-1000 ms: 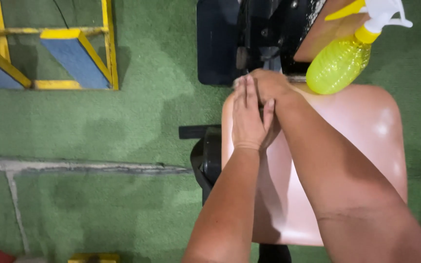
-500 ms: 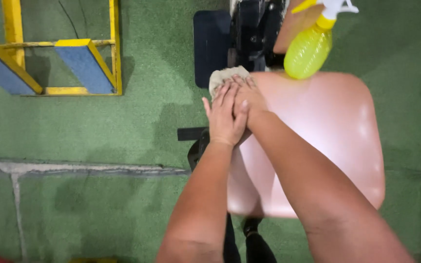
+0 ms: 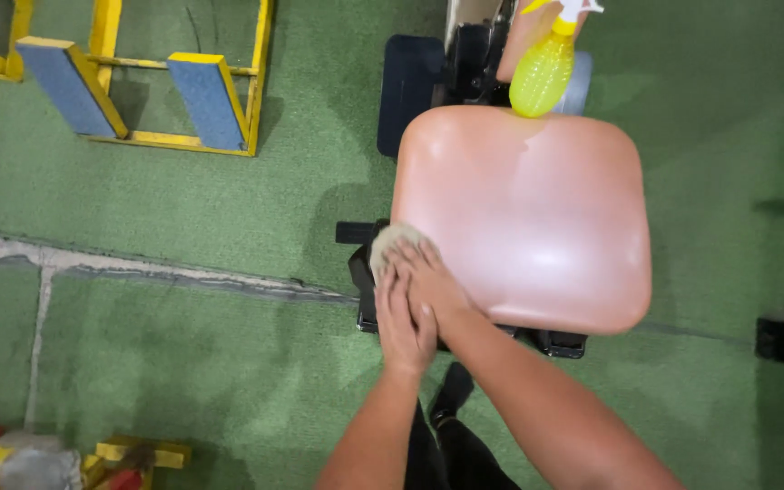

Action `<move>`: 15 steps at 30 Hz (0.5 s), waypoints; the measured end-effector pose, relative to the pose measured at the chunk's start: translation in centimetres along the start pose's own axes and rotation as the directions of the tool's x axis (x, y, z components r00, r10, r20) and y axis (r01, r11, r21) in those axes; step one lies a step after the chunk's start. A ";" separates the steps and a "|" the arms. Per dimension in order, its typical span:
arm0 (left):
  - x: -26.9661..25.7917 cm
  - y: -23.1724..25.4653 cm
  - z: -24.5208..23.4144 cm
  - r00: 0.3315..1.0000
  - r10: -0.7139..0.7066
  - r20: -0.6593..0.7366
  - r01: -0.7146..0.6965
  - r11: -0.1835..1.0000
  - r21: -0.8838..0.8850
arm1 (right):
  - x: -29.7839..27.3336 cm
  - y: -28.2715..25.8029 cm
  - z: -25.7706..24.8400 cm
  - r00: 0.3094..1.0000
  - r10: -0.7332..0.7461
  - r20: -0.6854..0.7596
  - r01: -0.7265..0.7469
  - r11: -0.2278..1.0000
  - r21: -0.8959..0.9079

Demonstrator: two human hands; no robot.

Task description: Wiping down a gym machine seat and frame with a spray cleaner and cloth, then sweeping the floor nearby with a small broom and dustpan.

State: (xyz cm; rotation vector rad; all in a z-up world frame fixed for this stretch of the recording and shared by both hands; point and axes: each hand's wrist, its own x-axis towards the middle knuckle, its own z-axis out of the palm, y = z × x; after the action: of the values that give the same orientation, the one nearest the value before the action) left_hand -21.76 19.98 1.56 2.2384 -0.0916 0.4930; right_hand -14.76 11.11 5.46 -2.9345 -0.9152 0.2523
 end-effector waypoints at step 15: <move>8.1 -0.6 2.0 0.988 -0.147 0.057 0.143 0.988 0.063 | 6.8 4.9 0.4 0.973 -0.036 0.230 -0.007 0.983 0.182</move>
State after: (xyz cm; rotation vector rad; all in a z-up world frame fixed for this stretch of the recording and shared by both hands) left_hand -13.56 19.59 3.01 2.2978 0.0544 0.3526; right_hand -6.58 10.97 3.57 -2.7686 -0.8855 0.6543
